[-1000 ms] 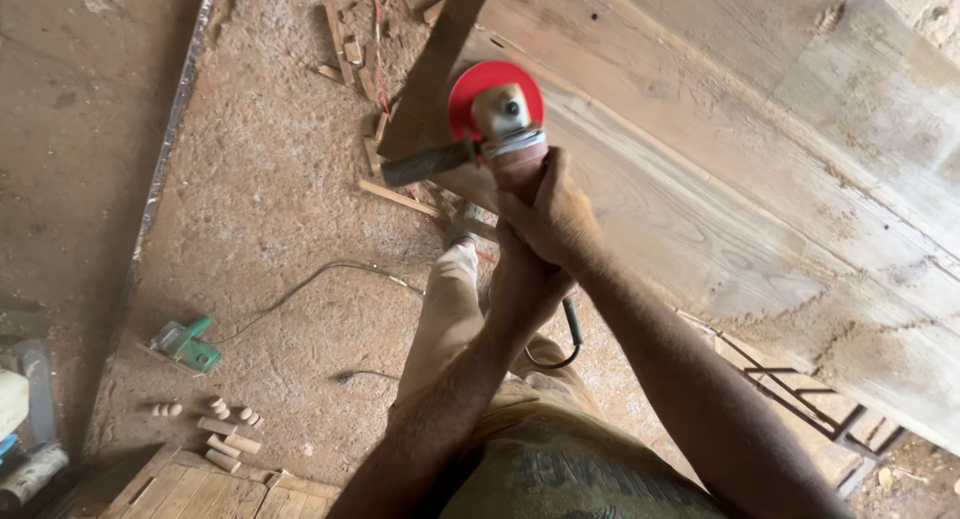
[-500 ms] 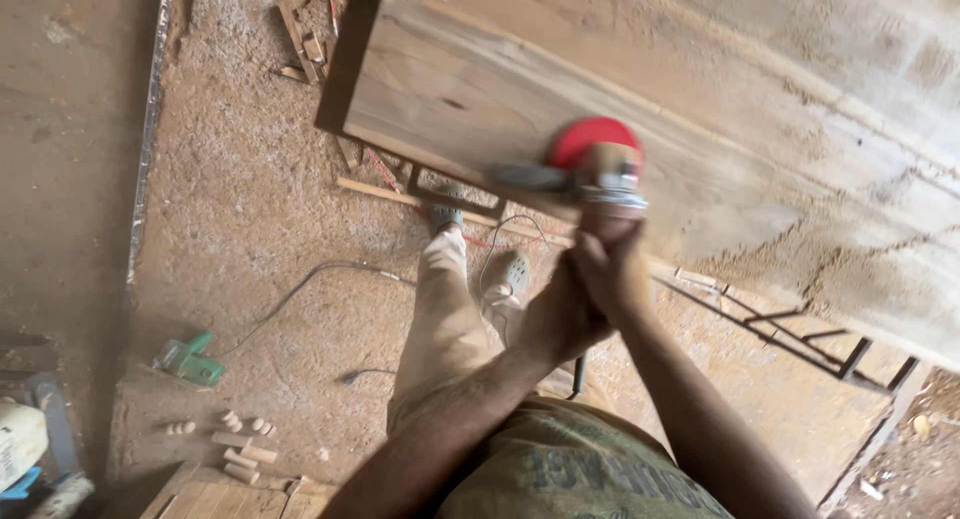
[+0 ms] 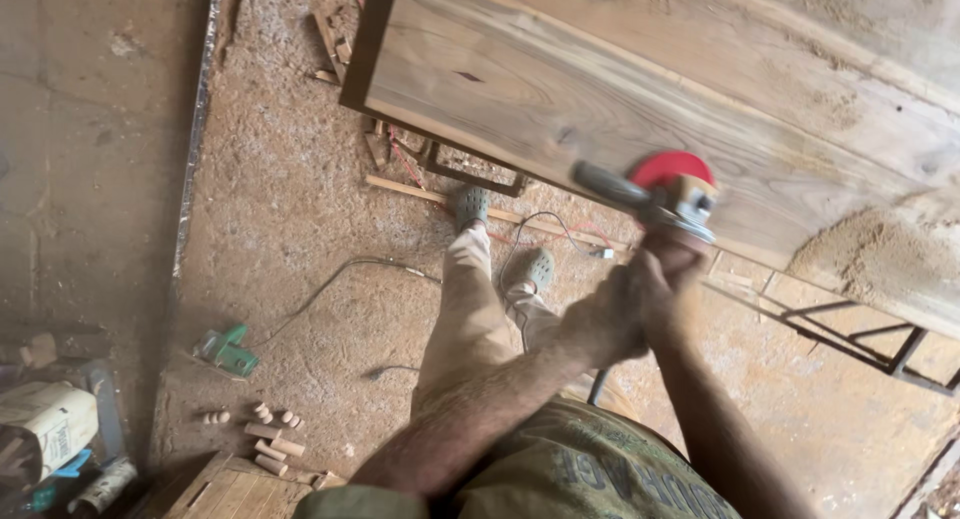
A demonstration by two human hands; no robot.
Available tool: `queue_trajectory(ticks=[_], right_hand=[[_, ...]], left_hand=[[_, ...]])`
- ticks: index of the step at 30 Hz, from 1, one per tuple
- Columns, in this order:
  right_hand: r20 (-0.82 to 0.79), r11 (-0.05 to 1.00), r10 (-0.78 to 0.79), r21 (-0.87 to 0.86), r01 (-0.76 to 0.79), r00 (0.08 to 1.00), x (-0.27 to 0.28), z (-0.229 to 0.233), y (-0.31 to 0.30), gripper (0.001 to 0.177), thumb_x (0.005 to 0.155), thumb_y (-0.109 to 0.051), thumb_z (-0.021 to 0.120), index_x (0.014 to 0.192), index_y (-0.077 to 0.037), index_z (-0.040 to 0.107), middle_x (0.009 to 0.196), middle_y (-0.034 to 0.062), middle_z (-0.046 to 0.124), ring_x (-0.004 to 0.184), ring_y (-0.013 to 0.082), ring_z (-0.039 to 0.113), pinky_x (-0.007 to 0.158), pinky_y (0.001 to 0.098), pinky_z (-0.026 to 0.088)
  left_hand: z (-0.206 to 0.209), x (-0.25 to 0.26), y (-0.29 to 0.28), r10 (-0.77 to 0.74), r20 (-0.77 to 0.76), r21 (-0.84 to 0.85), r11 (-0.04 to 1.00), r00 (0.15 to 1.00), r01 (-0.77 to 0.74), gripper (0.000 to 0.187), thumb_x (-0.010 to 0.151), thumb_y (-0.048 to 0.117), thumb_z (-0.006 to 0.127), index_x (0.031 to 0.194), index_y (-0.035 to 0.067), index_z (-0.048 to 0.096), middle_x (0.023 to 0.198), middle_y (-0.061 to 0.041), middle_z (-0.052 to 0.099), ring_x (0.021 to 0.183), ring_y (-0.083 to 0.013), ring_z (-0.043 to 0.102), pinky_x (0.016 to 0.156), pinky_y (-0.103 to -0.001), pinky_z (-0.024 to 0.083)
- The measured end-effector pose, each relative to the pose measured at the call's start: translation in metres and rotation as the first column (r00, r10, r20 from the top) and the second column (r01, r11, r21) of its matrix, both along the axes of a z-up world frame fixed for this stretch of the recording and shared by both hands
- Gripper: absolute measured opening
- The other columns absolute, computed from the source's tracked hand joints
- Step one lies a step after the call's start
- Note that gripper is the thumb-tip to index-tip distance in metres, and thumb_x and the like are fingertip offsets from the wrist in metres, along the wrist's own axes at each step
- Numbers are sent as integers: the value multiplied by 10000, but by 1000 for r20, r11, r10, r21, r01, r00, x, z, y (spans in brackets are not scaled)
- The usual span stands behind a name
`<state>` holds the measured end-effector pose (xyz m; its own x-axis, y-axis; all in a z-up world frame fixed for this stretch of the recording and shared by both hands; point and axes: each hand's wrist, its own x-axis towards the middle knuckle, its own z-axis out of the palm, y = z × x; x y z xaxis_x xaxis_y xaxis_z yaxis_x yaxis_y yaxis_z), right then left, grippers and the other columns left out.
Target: The person uses an angle grinder with a sanding disc to smooth the surface of a large wooden plank. They change the sanding disc midway through the process and continue sanding the plank.
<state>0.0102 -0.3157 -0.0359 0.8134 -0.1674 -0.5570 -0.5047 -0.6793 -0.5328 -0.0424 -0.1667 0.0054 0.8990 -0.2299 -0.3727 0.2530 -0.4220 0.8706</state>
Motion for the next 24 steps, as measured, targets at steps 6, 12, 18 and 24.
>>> queue_trajectory(ticks=[6,12,18,24], right_hand=[[141,924,287,219,-313,947,19,-1,125,746,928,-347,711,1403,31,279,1202,243,662,1057,364,712,885,495,587],[72,847,523,72,-527,850,36,16,237,695,875,-374,731,1307,28,364,1063,298,691,948,449,716,810,529,581],[117,808,567,115,-578,816,67,24,286,701,873,-414,719,1293,21,365,1036,308,702,944,467,721,820,530,583],[151,909,415,-38,-414,897,106,6,246,680,891,-391,735,1263,36,357,1071,318,674,955,464,706,820,535,562]], left_hand=[[-22,-15,64,-49,419,480,860,907,-175,703,971,287,716,1457,-12,306,1310,-258,518,1035,-293,641,767,-345,627],[-28,-12,140,297,350,267,877,888,-399,837,898,340,766,1438,-74,279,1249,-273,525,979,-294,667,754,-391,631],[-15,15,186,540,58,-52,842,840,-537,822,884,340,777,1413,-80,309,1211,-279,551,946,-300,689,707,-380,640],[-31,60,162,456,186,-87,890,871,-447,816,862,345,788,1357,-103,317,1166,-289,543,915,-320,690,682,-385,645]])
